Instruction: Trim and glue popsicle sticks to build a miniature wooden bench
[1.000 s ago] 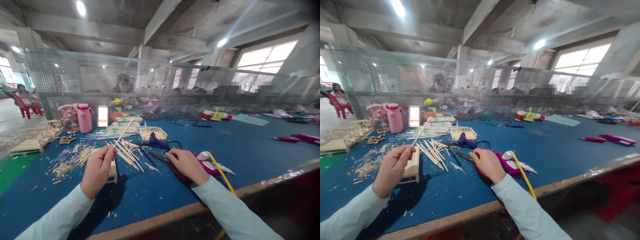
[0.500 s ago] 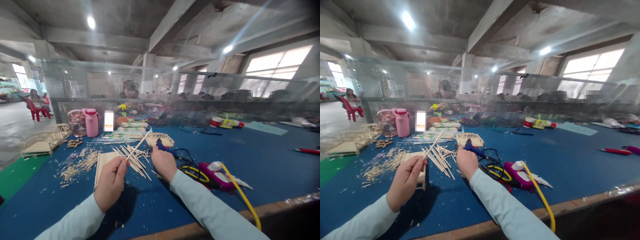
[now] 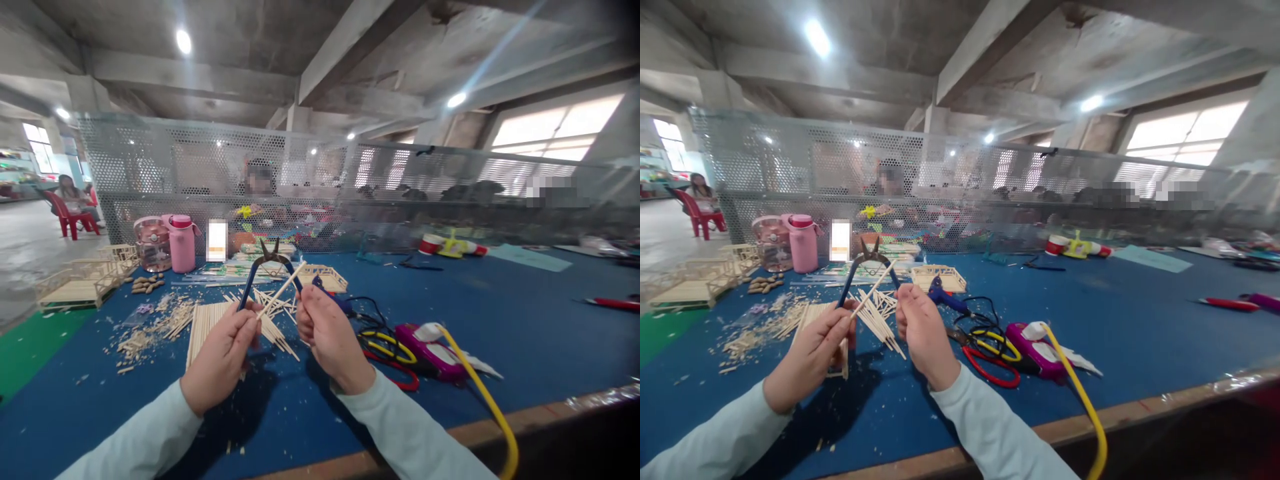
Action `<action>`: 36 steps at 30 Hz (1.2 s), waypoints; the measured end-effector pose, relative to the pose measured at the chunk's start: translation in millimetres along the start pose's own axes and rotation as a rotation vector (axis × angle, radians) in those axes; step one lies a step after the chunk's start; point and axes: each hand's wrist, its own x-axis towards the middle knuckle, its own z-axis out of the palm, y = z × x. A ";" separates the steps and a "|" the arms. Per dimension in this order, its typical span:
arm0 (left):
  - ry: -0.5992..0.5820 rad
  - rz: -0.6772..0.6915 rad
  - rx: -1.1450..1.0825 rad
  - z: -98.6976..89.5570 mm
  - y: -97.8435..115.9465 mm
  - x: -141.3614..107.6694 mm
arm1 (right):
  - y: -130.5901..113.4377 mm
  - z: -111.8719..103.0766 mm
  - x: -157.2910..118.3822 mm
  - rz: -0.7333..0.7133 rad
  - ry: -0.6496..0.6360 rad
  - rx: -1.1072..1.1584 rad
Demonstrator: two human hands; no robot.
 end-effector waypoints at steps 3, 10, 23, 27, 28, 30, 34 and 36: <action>0.012 -0.006 -0.037 -4.5 -1.4 -0.1 | 1.0 -2.5 -1.4 0.028 -0.171 0.111; -0.113 -0.016 -0.091 -1.0 -1.2 -3.5 | -18.7 -7.5 14.8 0.171 -0.767 0.161; 0.237 -0.210 -0.298 -3.3 2.4 5.6 | -11.0 -29.7 26.3 -0.298 -0.482 -0.402; 0.261 -0.233 -0.353 -3.8 -3.7 8.9 | -0.7 -30.7 22.7 -0.368 -0.458 -0.822; 0.260 -0.225 -0.334 -3.9 -5.6 9.0 | 0.9 -27.6 20.3 -0.369 -0.476 -0.890; 0.252 -0.193 -0.265 -4.0 -8.9 8.6 | 2.6 -21.0 15.9 -0.366 -0.549 -0.961; 0.236 -0.108 -0.053 -4.6 -9.8 7.0 | 4.1 -14.9 12.8 -0.361 -0.602 -0.998; 0.231 -0.083 0.045 -5.0 -8.1 6.0 | 5.1 -14.9 12.8 -0.355 -0.602 -1.005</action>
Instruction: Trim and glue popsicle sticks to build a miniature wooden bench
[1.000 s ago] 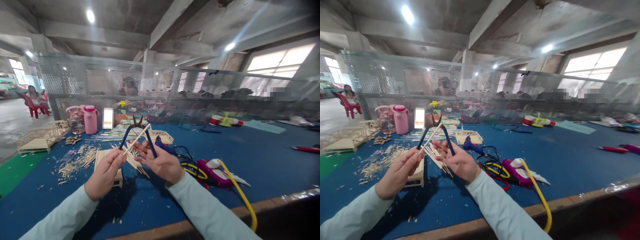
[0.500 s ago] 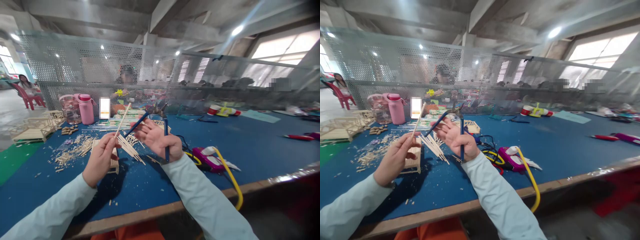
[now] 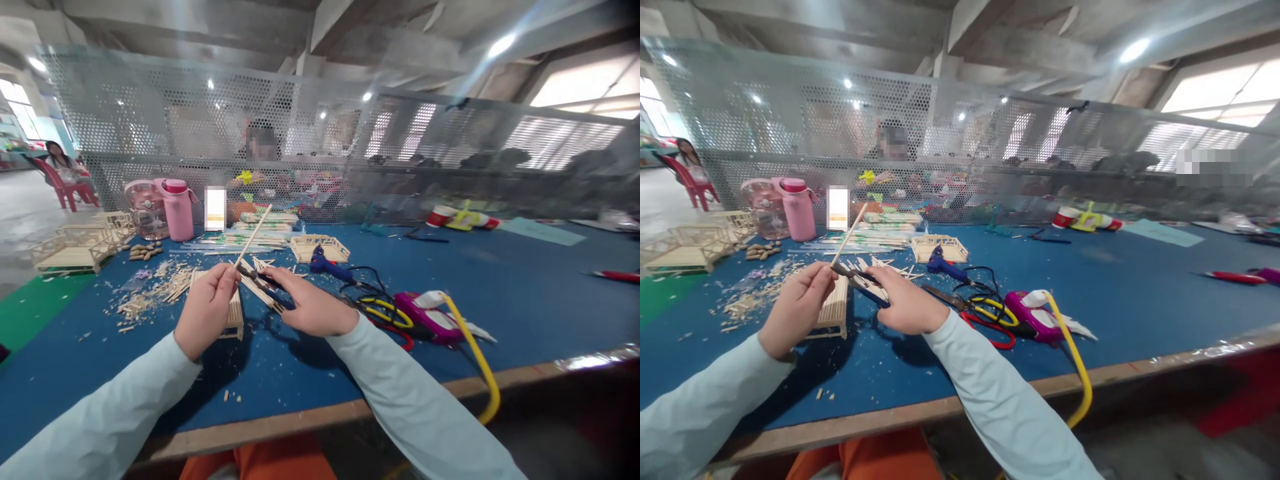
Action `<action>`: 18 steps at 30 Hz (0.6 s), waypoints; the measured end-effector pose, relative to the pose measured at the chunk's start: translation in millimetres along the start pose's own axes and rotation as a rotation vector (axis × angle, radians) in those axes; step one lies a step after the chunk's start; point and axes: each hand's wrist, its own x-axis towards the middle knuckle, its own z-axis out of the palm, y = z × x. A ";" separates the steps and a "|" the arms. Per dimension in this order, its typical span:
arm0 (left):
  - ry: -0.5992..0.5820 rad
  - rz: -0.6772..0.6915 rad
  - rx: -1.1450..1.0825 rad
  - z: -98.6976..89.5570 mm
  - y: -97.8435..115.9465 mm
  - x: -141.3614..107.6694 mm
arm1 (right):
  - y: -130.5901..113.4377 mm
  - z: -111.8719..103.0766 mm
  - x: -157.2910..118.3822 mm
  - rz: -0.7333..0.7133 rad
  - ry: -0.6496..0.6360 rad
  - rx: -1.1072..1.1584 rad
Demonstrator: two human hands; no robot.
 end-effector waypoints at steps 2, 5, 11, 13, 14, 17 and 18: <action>-0.005 0.016 0.074 -0.6 1.4 -1.1 | 0.3 0.8 -0.1 0.004 -0.005 0.001; -0.033 0.029 0.149 -0.8 2.1 -2.9 | -1.1 1.9 -0.2 0.007 0.000 0.000; -0.108 0.045 0.189 0.9 2.2 -5.4 | -4.4 3.3 -0.1 0.008 0.006 -0.004; -0.124 0.035 0.178 1.3 2.5 -5.7 | -4.0 3.8 0.0 0.006 0.014 0.000; -0.131 0.031 0.169 1.3 2.5 -5.6 | -3.7 3.9 0.1 0.003 0.018 0.004; -0.144 0.022 0.135 0.9 1.7 -5.1 | -3.1 4.1 0.5 -0.006 0.023 0.026; -0.147 0.019 0.119 0.7 1.2 -4.8 | -3.1 4.0 0.6 -0.006 0.025 0.033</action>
